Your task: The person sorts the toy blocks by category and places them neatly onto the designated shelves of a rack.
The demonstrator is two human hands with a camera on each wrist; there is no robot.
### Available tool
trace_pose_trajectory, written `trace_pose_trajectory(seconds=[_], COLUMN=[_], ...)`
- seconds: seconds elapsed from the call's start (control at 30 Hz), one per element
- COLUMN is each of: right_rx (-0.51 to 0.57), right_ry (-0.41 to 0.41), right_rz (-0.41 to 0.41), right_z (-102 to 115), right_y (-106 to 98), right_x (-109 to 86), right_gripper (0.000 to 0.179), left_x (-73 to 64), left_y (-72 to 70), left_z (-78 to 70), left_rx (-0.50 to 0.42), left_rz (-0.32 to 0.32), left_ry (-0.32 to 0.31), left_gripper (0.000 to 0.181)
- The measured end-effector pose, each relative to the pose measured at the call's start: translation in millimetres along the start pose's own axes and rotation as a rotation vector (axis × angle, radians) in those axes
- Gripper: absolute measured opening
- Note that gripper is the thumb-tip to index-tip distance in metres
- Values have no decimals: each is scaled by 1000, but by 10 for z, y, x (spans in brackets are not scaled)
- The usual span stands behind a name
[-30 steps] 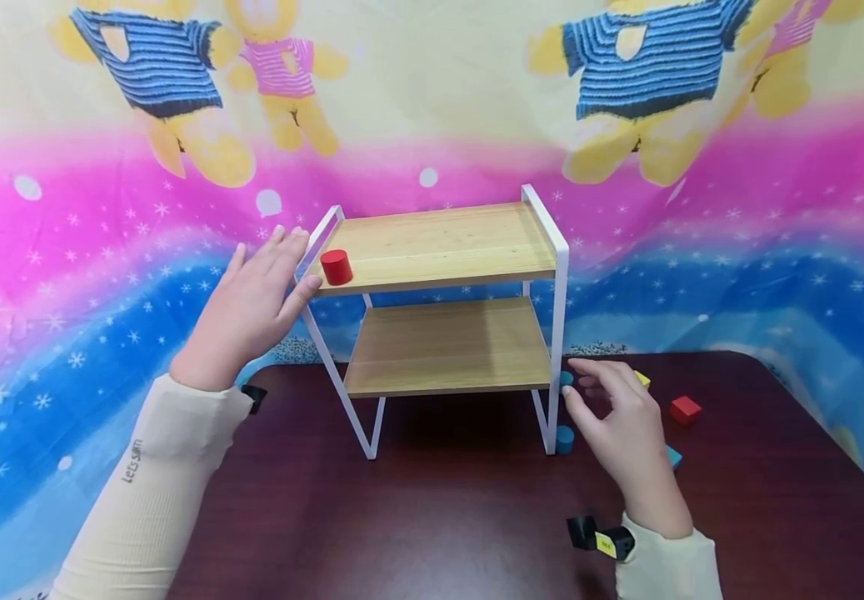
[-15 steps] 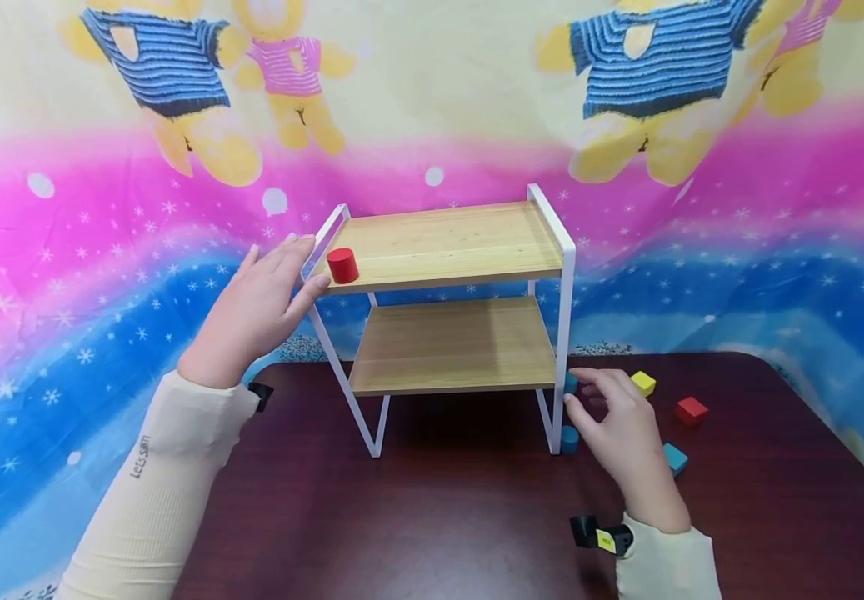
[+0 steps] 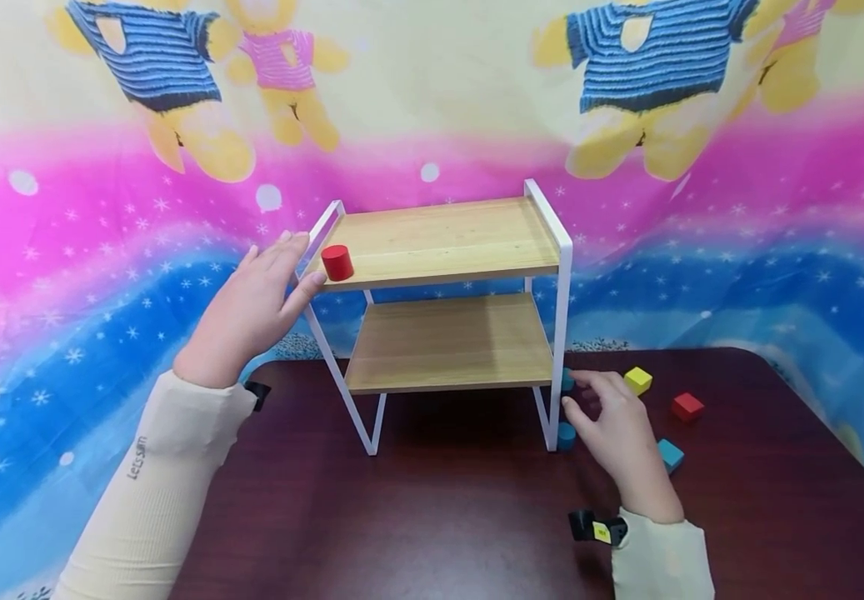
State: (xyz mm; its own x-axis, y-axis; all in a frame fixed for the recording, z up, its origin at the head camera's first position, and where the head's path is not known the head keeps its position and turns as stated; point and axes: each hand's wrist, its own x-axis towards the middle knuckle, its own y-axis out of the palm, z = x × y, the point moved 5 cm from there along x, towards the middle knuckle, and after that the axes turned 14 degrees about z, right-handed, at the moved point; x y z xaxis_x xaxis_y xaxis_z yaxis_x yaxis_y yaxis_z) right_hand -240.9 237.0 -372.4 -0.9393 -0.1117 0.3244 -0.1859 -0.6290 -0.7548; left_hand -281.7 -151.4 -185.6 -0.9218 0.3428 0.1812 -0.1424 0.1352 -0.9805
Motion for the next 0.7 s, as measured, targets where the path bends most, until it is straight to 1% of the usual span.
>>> trace_pose_trajectory(seconds=[0.2, 0.5, 0.7], right_rx=[-24, -50, -45], right_ry=[40, 108, 156], right_rz=[79, 219, 321], right_z=[-109, -304, -406], right_y=[95, 323, 428], right_x=[42, 90, 123], right_gripper=[40, 36, 40], left_x=[16, 13, 9], left_y=[19, 22, 33], left_z=[9, -10, 2], left_rx=[-11, -18, -27], left_rz=[-24, -33, -30], left_ry=[6, 11, 10], left_gripper=[74, 73, 73])
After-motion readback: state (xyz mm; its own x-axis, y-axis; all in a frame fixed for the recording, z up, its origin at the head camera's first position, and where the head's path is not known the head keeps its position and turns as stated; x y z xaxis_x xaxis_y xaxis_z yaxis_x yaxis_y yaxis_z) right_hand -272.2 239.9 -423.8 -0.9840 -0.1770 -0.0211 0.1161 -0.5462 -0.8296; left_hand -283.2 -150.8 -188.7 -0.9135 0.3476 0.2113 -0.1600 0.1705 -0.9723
